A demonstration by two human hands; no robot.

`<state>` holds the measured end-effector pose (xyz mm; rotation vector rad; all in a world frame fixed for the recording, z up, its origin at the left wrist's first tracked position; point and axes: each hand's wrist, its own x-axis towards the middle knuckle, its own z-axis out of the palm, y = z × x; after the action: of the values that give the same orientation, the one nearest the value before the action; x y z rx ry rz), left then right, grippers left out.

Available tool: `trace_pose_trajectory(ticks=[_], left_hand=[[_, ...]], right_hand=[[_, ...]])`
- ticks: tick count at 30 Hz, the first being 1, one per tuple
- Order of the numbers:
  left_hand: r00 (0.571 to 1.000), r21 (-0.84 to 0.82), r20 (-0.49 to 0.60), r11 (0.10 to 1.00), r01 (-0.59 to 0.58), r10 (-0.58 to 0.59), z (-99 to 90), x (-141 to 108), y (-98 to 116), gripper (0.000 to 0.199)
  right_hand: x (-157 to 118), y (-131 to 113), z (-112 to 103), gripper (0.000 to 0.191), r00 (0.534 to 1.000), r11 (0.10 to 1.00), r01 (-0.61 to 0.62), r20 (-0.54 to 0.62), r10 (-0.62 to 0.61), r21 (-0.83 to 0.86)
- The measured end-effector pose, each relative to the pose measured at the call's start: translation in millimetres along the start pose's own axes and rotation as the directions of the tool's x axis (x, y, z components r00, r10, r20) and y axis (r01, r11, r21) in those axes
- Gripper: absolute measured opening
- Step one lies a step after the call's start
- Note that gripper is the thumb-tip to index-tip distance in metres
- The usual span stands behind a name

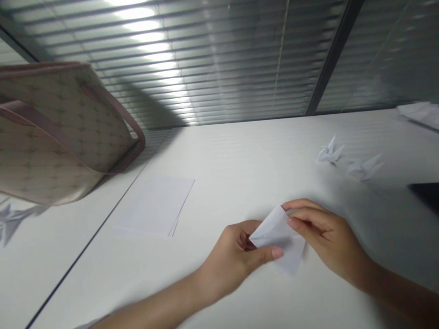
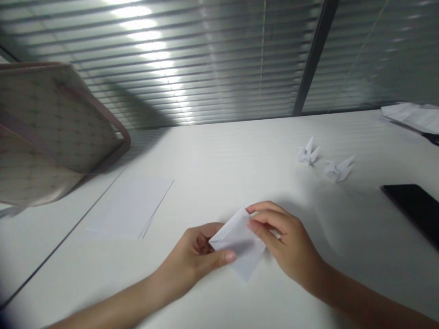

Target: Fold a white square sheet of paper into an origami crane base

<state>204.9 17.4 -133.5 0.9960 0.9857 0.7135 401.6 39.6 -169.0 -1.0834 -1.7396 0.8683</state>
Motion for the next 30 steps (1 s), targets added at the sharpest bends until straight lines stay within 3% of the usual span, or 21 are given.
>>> trace_pose_trajectory(ticks=[5, 8, 10, 11, 13, 15, 18, 20, 24, 30], left_hand=[[0.994, 0.106, -0.11, 0.994, 0.034, -0.022, -0.2, 2, -2, 0.035], [0.997, 0.077, -0.064, 0.995, 0.059, -0.054, -1.1, 3, -1, 0.036], [0.996, 0.055, -0.048, 0.995, 0.083, -0.08, -1.1, 4, -1, 0.036], [0.995, 0.046, -0.072, 0.996, 0.078, -0.075, -1.2, 4, -1, 0.035], [0.984, 0.038, -0.175, 0.999, 0.039, -0.032, -2.1, 7, -3, 0.034], [0.966, 0.05, -0.257, 0.999, -0.003, 0.016, -3.8, 9, -5, 0.035], [0.969, 0.086, -0.245, 0.996, -0.021, 0.042, -5.8, 11, -6, 0.034], [0.979, 0.132, -0.196, 0.991, -0.028, 0.054, -6.4, 11, -6, 0.033], [0.988, 0.183, -0.136, 0.982, -0.051, 0.077, -6.9, 11, -7, 0.035], [0.993, 0.159, -0.11, 0.987, -0.014, 0.032, -6.0, 14, -10, 0.032]], right_hand=[[-2, 0, 5, 0.01, 0.976, 0.952, -0.21, 0.108, 0.19, 0.223], [-3, -1, 6, 0.039, 0.932, 0.867, -0.349, 0.228, 0.282, 0.355], [-2, -1, 6, 0.035, 0.879, 0.833, -0.452, 0.32, 0.353, 0.321], [-2, -1, 5, 0.027, 0.848, 0.824, -0.497, 0.354, 0.394, 0.274], [0, 1, 3, 0.029, 0.814, 0.814, -0.544, 0.365, 0.452, 0.204], [1, 1, 1, 0.033, 0.793, 0.797, -0.57, 0.386, 0.471, 0.199], [2, -3, -1, 0.023, 0.756, 0.782, -0.583, 0.501, 0.422, 0.221], [2, -7, -2, 0.02, 0.752, 0.82, -0.545, 0.534, 0.387, 0.174], [1, -10, -1, 0.038, 0.753, 0.865, -0.5, 0.517, 0.407, 0.049], [2, -4, 3, 0.035, 0.807, 0.826, -0.535, 0.4, 0.435, 0.18]])
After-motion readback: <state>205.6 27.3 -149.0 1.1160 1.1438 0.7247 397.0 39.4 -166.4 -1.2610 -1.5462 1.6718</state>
